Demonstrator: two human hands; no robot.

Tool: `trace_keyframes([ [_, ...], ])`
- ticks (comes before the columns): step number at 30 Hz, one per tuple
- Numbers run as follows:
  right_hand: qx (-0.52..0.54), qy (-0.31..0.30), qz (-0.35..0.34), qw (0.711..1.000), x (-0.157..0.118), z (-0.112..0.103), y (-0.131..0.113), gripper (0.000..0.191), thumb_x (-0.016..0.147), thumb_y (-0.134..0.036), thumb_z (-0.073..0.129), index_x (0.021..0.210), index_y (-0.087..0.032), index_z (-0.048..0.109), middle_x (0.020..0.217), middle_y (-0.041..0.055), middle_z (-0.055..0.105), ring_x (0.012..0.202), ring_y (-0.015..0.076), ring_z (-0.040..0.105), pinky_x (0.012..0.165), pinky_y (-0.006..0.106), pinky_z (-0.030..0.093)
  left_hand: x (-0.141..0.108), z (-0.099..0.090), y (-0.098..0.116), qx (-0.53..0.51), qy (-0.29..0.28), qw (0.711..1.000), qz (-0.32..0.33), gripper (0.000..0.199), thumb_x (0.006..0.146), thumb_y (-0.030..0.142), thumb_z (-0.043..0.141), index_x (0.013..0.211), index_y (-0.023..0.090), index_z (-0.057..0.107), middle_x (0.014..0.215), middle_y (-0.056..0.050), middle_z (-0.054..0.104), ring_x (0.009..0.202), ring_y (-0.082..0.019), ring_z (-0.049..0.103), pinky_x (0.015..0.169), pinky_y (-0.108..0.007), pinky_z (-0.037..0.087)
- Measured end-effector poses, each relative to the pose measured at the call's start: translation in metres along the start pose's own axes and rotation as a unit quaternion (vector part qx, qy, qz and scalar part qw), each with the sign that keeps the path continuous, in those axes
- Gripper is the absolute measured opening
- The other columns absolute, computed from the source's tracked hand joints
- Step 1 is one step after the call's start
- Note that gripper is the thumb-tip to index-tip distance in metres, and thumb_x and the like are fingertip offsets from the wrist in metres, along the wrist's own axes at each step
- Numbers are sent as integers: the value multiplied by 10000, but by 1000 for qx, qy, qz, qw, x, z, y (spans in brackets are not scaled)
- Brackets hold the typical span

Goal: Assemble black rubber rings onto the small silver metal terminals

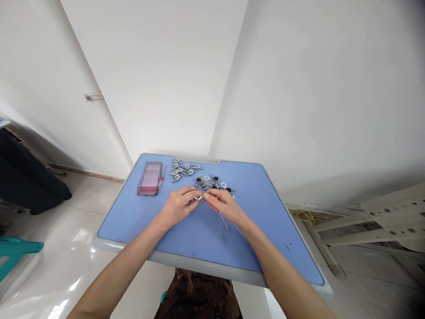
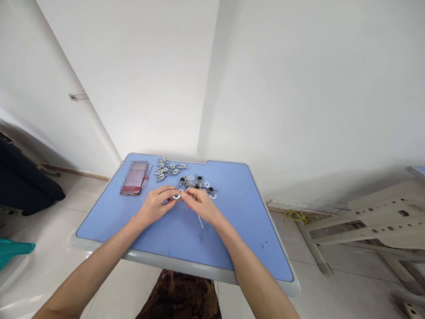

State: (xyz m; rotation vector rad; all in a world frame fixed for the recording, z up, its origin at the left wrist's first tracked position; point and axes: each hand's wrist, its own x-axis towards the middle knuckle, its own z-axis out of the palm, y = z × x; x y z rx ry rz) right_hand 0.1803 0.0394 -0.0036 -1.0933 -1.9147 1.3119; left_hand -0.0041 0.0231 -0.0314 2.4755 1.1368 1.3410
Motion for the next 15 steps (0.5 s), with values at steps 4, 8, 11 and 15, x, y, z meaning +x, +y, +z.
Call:
trace_keyframes([
  [4, 71, -10, 27, 997, 3, 1, 3, 400, 790, -548, 537, 714, -156, 541, 517, -62, 371, 477, 75, 346, 451, 221, 263, 1, -2, 2, -18, -5, 1000, -12, 185, 857, 153, 512, 980, 194, 643, 953, -60, 668, 800, -134, 639, 654, -226, 523],
  [8, 111, -24, 47, 992, 4, 0, 6, 404, 747, -558, 594, 717, -160, 530, 519, -68, 381, 458, 60, 317, 426, 210, 227, 1, -2, 2, -49, -8, 998, -28, 184, 857, 156, 513, 986, 189, 641, 960, -69, 662, 813, -138, 635, 654, -225, 525],
  [11, 140, -26, 58, 988, 4, 1, 5, 386, 733, -539, 614, 705, -165, 524, 515, -73, 381, 451, 54, 306, 419, 203, 219, 1, -1, 3, -74, -14, 996, -44, 193, 851, 140, 515, 992, 188, 638, 955, -66, 654, 805, -132, 628, 637, -215, 521],
  [15, 136, -14, 60, 989, 3, 3, 3, 367, 733, -520, 604, 686, -167, 515, 501, -72, 394, 441, 51, 295, 416, 200, 220, 2, -3, 7, -111, -21, 991, -65, 199, 845, 128, 515, 993, 193, 631, 936, -54, 640, 813, -129, 618, 654, -216, 529],
])
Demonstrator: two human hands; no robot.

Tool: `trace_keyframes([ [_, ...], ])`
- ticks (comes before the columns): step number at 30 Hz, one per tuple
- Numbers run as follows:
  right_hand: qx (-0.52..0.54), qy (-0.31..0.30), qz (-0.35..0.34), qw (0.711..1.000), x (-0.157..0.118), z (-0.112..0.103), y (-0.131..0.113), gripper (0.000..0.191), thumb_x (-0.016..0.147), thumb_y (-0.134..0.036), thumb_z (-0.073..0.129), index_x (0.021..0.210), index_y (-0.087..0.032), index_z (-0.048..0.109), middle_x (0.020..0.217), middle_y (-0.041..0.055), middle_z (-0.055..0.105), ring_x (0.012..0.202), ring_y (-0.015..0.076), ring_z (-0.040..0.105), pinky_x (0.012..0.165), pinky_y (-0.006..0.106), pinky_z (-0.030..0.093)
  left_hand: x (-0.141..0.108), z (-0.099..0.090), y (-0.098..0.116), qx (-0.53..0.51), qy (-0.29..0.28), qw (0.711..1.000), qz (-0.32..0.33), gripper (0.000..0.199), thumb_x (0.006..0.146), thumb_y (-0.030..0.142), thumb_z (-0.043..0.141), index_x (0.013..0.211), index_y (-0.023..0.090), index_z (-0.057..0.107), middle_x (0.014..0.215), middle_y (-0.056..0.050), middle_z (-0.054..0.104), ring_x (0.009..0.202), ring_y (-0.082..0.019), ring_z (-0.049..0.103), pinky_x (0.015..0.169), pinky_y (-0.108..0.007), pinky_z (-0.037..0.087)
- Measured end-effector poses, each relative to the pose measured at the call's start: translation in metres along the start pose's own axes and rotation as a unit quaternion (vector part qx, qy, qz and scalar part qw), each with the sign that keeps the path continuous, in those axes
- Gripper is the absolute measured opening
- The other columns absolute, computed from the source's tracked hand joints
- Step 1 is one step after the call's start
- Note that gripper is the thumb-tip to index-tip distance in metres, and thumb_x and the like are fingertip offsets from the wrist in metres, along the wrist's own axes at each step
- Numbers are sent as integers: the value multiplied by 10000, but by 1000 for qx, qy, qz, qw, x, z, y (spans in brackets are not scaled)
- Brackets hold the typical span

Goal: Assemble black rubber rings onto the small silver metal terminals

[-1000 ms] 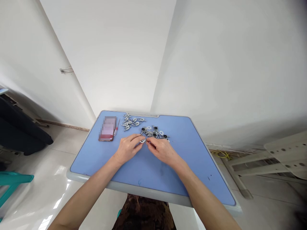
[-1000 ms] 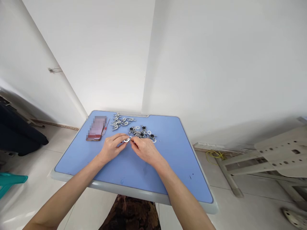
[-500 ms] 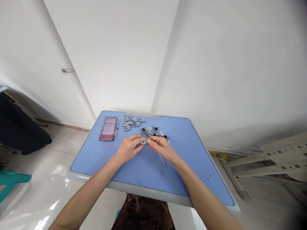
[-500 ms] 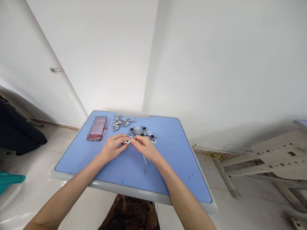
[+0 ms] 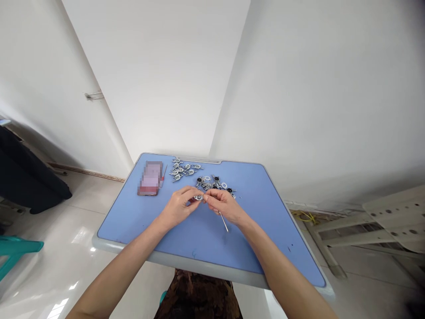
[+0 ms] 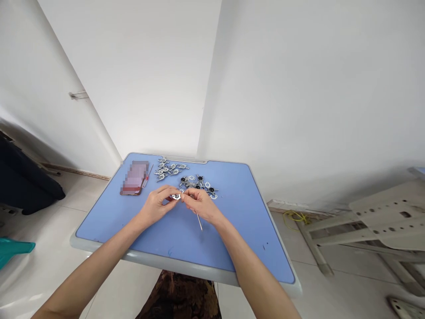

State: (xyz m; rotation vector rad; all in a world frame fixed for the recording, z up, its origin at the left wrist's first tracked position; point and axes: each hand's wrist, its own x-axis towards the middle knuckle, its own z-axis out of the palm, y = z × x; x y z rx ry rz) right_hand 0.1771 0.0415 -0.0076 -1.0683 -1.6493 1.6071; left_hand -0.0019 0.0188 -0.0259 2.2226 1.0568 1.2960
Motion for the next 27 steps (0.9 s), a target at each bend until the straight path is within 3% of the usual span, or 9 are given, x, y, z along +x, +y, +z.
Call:
trace_keyframes([
  [10, -44, 29, -47, 997, 0, 2, 0, 336, 759, -483, 571, 667, -166, 510, 503, -64, 414, 429, 49, 289, 411, 207, 215, 0, 2, 6, -110, -16, 993, -50, 269, 788, 116, 559, 1046, 189, 580, 997, -52, 566, 861, -128, 597, 742, -265, 574],
  [16, -56, 24, -48, 997, -2, 2, -3, 341, 768, -485, 562, 660, -165, 518, 501, -60, 400, 445, 55, 301, 412, 204, 223, 1, 0, 5, -93, -6, 995, -41, 172, 852, 184, 536, 1010, 182, 604, 953, -63, 609, 860, -142, 606, 723, -270, 562],
  [22, -58, 27, -47, 997, -1, 3, -3, 307, 768, -464, 564, 700, -165, 543, 515, -57, 414, 452, 60, 312, 420, 206, 236, -1, 3, 1, -85, 14, 994, -61, 177, 838, 188, 559, 1012, 185, 593, 944, -46, 629, 765, -112, 617, 697, -243, 558],
  [27, -59, 19, -43, 997, -2, 1, -2, 328, 778, -484, 561, 710, -164, 542, 539, -53, 410, 475, 68, 333, 437, 213, 250, -1, 3, -2, -67, 21, 996, -46, 117, 832, 198, 564, 932, 189, 626, 900, -35, 644, 812, -124, 626, 668, -224, 560],
])
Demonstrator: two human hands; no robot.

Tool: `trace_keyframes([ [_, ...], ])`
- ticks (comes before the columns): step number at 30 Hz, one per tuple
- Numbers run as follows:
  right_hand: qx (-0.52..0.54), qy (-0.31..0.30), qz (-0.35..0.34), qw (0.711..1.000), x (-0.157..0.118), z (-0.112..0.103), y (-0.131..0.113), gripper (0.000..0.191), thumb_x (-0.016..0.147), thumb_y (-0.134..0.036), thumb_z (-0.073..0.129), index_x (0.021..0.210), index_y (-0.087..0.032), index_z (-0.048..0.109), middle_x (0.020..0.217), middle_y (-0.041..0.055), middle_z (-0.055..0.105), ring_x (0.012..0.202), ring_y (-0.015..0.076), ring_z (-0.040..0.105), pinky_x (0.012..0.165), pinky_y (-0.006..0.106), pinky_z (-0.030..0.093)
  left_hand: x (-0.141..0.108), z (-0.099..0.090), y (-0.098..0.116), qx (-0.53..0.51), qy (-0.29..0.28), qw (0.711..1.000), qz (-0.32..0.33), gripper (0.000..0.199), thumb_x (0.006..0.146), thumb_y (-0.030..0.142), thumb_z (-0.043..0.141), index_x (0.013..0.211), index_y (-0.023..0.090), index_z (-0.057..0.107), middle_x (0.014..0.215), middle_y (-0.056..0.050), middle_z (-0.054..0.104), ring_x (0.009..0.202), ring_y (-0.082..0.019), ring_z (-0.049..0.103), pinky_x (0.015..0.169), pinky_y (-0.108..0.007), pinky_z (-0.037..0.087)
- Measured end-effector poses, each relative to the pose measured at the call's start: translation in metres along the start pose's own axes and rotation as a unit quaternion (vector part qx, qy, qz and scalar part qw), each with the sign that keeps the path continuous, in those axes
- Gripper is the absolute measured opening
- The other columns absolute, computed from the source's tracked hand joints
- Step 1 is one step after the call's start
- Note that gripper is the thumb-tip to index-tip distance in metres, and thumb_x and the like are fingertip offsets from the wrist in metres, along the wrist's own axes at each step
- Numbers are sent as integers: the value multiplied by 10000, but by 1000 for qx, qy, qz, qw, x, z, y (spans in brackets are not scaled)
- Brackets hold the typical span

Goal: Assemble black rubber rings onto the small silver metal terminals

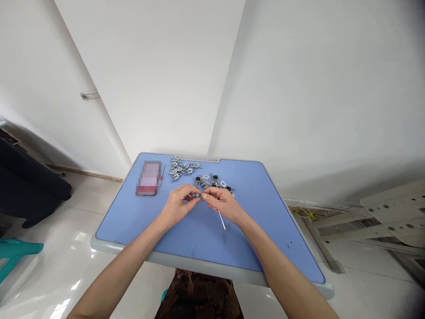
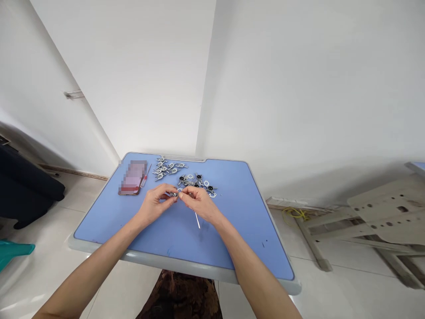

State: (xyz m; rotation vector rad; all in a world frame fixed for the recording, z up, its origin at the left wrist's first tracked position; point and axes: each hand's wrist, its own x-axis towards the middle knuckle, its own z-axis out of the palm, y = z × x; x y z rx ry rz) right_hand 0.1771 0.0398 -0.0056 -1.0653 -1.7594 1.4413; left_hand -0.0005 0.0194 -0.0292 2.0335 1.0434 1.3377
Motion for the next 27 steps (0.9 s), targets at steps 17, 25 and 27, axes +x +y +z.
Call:
trace_keyframes([
  [17, -2, 3, -9, 1000, 1, 4, 6, 325, 806, -488, 510, 739, -170, 519, 527, -60, 389, 485, 79, 329, 472, 228, 275, 0, -2, -7, 0, -7, 1000, 3, 147, 820, 178, 579, 945, 185, 656, 951, -60, 627, 818, -128, 625, 659, -227, 573],
  [25, -1, 42, 3, 999, 0, 8, 3, 287, 805, -451, 496, 720, -177, 508, 488, -69, 371, 439, 72, 288, 433, 223, 239, -2, -1, -6, 54, -20, 998, 28, 185, 859, 189, 535, 1025, 188, 617, 1014, -70, 581, 820, -110, 614, 707, -228, 572],
  [27, 6, 48, 8, 999, 0, 9, 3, 282, 797, -447, 495, 715, -177, 503, 481, -72, 370, 429, 68, 280, 424, 221, 234, -3, -1, -7, 71, -16, 997, 39, 182, 866, 193, 531, 1029, 191, 613, 1014, -70, 587, 810, -109, 615, 693, -225, 568],
])
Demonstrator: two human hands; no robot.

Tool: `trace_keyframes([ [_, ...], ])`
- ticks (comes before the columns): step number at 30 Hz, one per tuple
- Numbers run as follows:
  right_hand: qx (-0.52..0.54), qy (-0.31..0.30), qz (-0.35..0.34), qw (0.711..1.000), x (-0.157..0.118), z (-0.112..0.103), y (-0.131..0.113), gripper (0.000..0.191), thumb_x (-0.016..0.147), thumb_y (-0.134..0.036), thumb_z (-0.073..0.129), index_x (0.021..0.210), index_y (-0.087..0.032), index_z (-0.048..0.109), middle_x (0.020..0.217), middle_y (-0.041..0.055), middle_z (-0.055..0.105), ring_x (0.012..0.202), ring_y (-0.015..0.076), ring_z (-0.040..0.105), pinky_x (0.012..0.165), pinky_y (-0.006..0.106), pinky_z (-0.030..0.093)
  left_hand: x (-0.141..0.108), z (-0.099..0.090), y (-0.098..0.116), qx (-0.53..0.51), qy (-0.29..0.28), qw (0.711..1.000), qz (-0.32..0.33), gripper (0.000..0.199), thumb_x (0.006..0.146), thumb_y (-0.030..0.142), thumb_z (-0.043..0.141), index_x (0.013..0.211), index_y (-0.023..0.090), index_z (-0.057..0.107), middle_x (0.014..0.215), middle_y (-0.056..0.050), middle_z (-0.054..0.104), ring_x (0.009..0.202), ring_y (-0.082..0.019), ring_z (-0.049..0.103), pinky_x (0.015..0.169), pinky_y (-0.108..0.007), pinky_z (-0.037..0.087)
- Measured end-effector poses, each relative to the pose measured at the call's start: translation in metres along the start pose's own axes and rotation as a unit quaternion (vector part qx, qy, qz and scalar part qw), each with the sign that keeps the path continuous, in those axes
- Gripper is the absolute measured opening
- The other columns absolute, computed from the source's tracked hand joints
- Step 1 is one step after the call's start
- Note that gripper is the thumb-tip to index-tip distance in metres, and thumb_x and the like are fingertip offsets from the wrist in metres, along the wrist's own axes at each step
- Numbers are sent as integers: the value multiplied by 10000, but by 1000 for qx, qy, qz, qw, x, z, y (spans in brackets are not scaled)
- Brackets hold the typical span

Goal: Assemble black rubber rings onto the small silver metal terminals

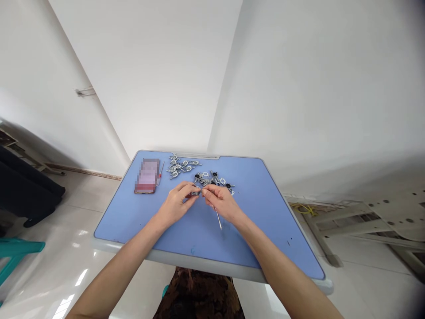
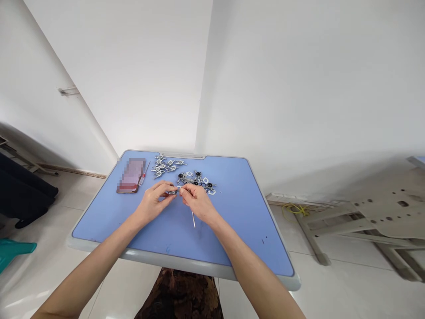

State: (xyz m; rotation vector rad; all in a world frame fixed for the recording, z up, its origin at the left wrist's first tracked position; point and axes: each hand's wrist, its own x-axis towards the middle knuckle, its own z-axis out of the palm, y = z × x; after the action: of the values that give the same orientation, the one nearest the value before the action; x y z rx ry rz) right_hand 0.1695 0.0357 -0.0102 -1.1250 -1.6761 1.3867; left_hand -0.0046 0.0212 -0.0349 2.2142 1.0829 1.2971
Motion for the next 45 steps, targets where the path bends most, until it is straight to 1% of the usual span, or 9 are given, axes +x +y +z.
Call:
trace_keyframes([
  [6, 25, 8, 16, 1000, -1, 1, -2, 274, 783, -432, 495, 682, -177, 485, 462, -79, 361, 406, 56, 274, 391, 203, 233, -1, -1, -4, 51, -6, 998, 28, 189, 887, 213, 516, 1060, 196, 593, 1043, -76, 621, 846, -130, 638, 694, -231, 559],
  [12, 45, 14, 37, 998, -3, 2, -6, 259, 772, -420, 515, 670, -184, 487, 447, -88, 349, 373, 55, 295, 359, 200, 320, 3, -5, 1, 70, -20, 996, 43, 209, 897, 191, 494, 1096, 202, 559, 1070, -73, 647, 1001, -171, 620, 818, -288, 542],
  [17, 43, 13, 29, 999, -3, 3, -7, 261, 776, -420, 521, 667, -186, 485, 443, -91, 340, 364, 58, 306, 352, 205, 356, 3, -5, 2, 74, -18, 996, 38, 224, 899, 199, 490, 1118, 199, 533, 1086, -72, 645, 963, -160, 631, 785, -275, 549],
  [22, 42, 19, 23, 999, -2, 3, -5, 258, 779, -416, 524, 667, -186, 492, 448, -90, 338, 369, 61, 300, 351, 209, 361, 1, -4, 4, 62, -28, 998, -19, 238, 880, 218, 522, 1115, 201, 487, 1132, -65, 632, 787, -119, 652, 691, -255, 562],
  [25, 43, 23, 17, 999, -2, 4, -4, 262, 780, -418, 527, 667, -183, 500, 457, -84, 350, 374, 63, 310, 353, 210, 366, 1, -4, 5, 46, -26, 998, -28, 238, 870, 223, 535, 1100, 198, 480, 1146, -73, 626, 816, -128, 658, 691, -260, 569],
  [34, 48, 21, 7, 999, -3, 5, -4, 252, 792, -409, 510, 690, -178, 507, 473, -80, 345, 391, 64, 316, 353, 199, 372, 2, -4, 0, 40, 0, 998, 41, 166, 887, 183, 510, 1053, 186, 525, 1080, -89, 636, 946, -152, 633, 691, -246, 561],
  [37, 35, 15, -3, 999, -3, 5, -2, 254, 809, -407, 490, 704, -178, 508, 478, -80, 345, 387, 63, 316, 361, 201, 373, 2, -5, -2, 31, 3, 998, 60, 148, 889, 172, 506, 1031, 184, 543, 1060, -94, 636, 976, -159, 625, 682, -242, 558],
  [39, 13, 15, -15, 1000, -3, 5, -1, 254, 831, -401, 466, 717, -177, 506, 489, -76, 359, 385, 63, 331, 373, 202, 370, 2, -5, -3, 19, 3, 998, 56, 142, 887, 172, 507, 1019, 183, 555, 1072, -101, 628, 962, -157, 627, 672, -242, 557],
  [45, -116, 54, -62, 990, -7, 6, -4, 249, 876, -358, 412, 719, -186, 499, 552, -45, 418, 443, 78, 395, 423, 199, 347, 5, -4, -1, -52, 13, 999, -9, 133, 853, 216, 561, 982, 192, 576, 1032, -70, 647, 928, -152, 629, 667, -240, 554],
])
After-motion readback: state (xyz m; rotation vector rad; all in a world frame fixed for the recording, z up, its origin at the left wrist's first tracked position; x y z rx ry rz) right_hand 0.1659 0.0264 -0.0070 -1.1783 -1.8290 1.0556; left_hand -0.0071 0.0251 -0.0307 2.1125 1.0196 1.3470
